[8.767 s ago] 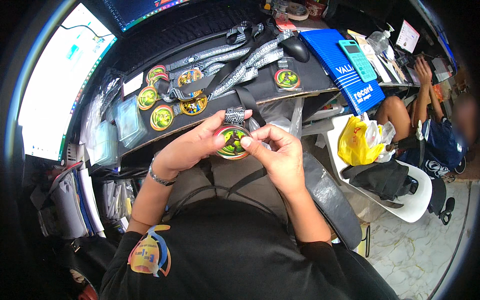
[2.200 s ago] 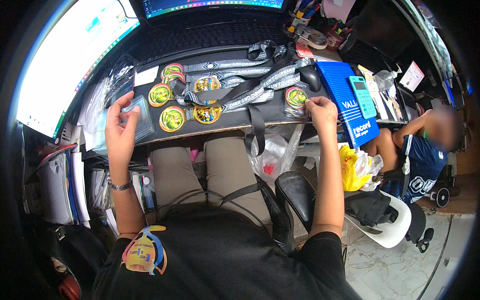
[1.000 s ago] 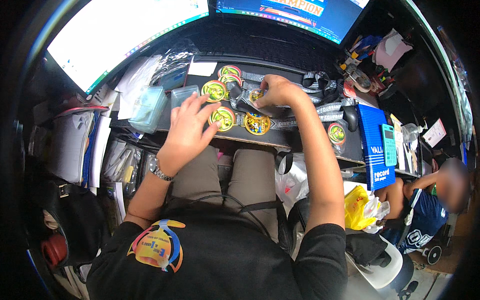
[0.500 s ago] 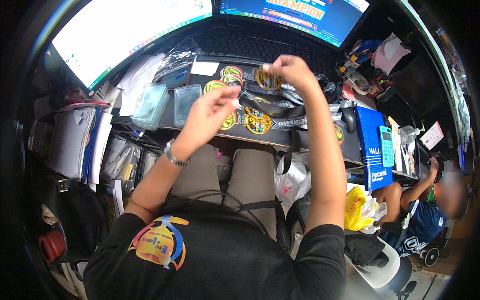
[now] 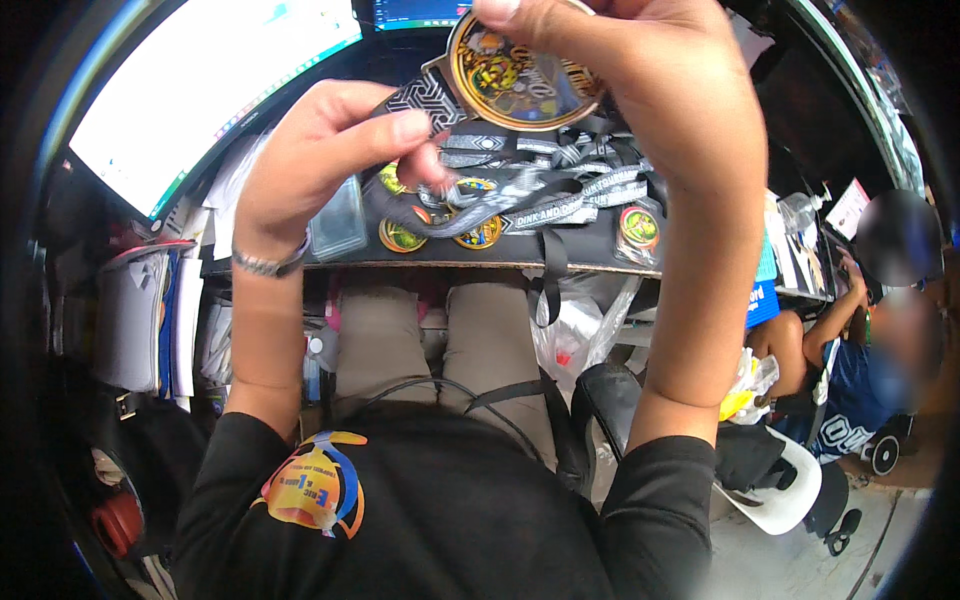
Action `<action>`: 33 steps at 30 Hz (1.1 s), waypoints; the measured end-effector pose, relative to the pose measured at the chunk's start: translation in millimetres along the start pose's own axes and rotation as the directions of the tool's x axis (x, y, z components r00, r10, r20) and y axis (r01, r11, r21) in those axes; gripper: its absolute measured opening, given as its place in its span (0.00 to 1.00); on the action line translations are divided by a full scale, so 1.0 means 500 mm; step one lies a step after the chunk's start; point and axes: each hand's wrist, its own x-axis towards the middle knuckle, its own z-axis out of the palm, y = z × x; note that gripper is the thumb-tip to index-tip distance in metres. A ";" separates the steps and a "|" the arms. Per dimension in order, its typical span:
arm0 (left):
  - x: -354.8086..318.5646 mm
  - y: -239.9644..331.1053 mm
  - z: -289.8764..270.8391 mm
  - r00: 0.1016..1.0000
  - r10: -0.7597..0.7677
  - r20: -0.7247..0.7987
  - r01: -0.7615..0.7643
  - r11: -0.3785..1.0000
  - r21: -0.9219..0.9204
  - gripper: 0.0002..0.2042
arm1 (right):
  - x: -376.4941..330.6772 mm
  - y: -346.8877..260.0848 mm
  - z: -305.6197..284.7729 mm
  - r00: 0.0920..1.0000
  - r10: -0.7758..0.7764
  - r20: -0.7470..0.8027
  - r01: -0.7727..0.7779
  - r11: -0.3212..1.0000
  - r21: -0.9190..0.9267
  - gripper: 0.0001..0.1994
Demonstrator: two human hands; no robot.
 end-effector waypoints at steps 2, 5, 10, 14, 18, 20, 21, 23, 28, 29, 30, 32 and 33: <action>-0.026 0.025 0.011 0.987 -0.143 0.076 0.150 0.984 -0.098 0.15 | -0.032 -0.020 -0.045 0.998 -0.042 0.043 0.038 0.996 0.085 0.05; -0.070 0.051 0.020 0.973 -0.219 0.068 0.226 0.965 -0.132 0.13 | -0.058 -0.024 -0.125 0.991 -0.050 0.122 0.048 0.999 0.017 0.11; -0.153 0.066 0.006 0.906 -0.419 0.064 0.423 0.885 -0.197 0.08 | -0.173 0.008 -0.250 0.997 0.001 -0.074 0.003 0.999 0.051 0.10; -0.203 0.035 -0.004 0.825 -0.563 0.047 0.562 0.810 -0.166 0.06 | -0.265 0.079 -0.342 0.952 0.230 -0.200 -0.202 0.968 0.151 0.10; -0.240 -0.015 -0.013 0.732 -0.680 0.028 0.677 0.724 -0.130 0.06 | -0.363 0.173 -0.398 0.838 0.472 -0.274 -0.423 0.879 0.220 0.08; -0.255 -0.038 -0.020 0.687 -0.725 0.040 0.726 0.685 -0.062 0.08 | -0.405 0.217 -0.408 0.779 0.564 -0.273 -0.515 0.825 0.233 0.08; -0.263 -0.047 -0.023 0.677 -0.735 0.050 0.736 0.676 -0.039 0.08 | -0.424 0.231 -0.411 0.748 0.612 -0.259 -0.560 0.790 0.250 0.07; -0.277 -0.061 -0.027 0.651 -0.755 0.076 0.757 0.653 -0.003 0.08 | -0.461 0.257 -0.405 0.688 0.681 -0.251 -0.610 0.730 0.309 0.07; -0.284 -0.081 -0.058 0.821 -0.464 0.333 0.425 0.886 0.185 0.08 | -0.487 0.284 -0.401 0.660 0.725 -0.197 -0.658 0.684 0.316 0.07; -0.282 -0.082 -0.064 0.833 -0.387 0.396 0.342 0.922 0.182 0.07 | -0.486 0.288 -0.401 0.653 0.735 -0.183 -0.669 0.673 0.314 0.07; -0.279 -0.083 -0.070 0.839 -0.292 0.458 0.243 0.956 0.165 0.07 | -0.485 0.295 -0.397 0.650 0.736 -0.190 -0.673 0.673 0.306 0.07; -0.273 -0.067 -0.087 0.782 -0.260 0.567 0.200 0.966 0.166 0.06 | -0.483 0.308 -0.388 0.622 0.758 -0.195 -0.692 0.649 0.317 0.08; -0.267 -0.069 -0.086 0.809 -0.143 0.571 0.103 0.989 0.102 0.06 | -0.483 0.316 -0.381 0.601 0.774 -0.201 -0.706 0.632 0.321 0.08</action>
